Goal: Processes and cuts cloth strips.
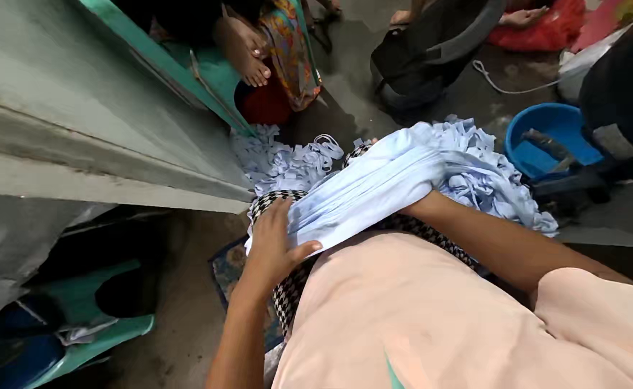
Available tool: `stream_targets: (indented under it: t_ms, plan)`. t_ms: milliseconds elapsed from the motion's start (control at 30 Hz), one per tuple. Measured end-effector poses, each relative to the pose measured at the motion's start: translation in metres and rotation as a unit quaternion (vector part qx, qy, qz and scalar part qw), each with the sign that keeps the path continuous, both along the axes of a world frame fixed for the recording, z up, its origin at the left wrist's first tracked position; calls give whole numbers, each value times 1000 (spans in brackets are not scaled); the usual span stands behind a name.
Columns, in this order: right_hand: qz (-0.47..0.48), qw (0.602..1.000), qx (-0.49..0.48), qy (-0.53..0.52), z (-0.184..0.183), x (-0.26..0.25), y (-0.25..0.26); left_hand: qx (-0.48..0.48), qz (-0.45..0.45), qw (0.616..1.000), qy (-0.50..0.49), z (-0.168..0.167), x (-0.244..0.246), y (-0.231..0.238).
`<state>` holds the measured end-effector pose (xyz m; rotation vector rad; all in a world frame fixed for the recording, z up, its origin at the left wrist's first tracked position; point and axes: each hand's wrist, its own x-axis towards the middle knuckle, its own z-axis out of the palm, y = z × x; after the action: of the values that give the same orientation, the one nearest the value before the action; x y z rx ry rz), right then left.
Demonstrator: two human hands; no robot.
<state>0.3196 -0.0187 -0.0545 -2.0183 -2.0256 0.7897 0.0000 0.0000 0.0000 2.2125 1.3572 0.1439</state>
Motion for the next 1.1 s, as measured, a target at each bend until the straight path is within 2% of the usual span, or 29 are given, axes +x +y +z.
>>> stream_targets:
  t_ms: [33,67,100,133,167,200,267,333,367,433,500,533,567,667,733,800,900,1100]
  plan:
    - [56,994,-71,-56,2,-1,-8,-6,-33,998,55,-10,8,8]
    - [95,988,-80,-92,-10,-3,-15,-10,-63,993,104,-14,15,12]
    - [88,980,159,-75,-69,-2,-30,-9,-87,987,138,-15,20,16]
    - [86,976,191,-53,-80,-3,-34,-15,-104,983,152,-12,23,18]
    - [80,978,190,-35,-68,-4,-38,-32,-110,982,149,-6,23,21]
    - [75,985,156,-4,-33,-7,-41,-62,-106,983,137,2,22,23]
    - [60,996,6,67,49,-9,-50,-150,-94,977,117,18,13,27]
    - [95,991,27,92,51,-11,-58,-212,-85,970,87,27,-4,30]
    - [139,985,-21,101,53,-9,-56,-235,-80,965,82,30,-10,31]
    - [245,943,-171,147,63,2,-42,-265,-71,956,105,33,-15,33]
    - [283,884,-242,284,73,27,-38,-278,-62,947,148,32,-13,34]
    - [271,866,-238,345,71,42,-41,-278,-57,944,170,31,-11,35]
    - [242,868,-204,383,65,59,-45,-273,-54,941,193,29,-8,36]
    - [95,903,-99,408,40,108,-48,-237,-68,938,245,24,1,39]
    - [-8,915,-16,403,15,131,-47,-175,-87,960,200,24,7,38]
    - [-49,911,-5,409,-6,143,-46,-88,-107,985,103,21,20,35]
    - [-44,896,-43,439,-21,142,-46,-65,-137,988,14,15,57,23]
    - [11,957,-28,288,-34,144,-43,-70,-143,981,113,-1,109,4]
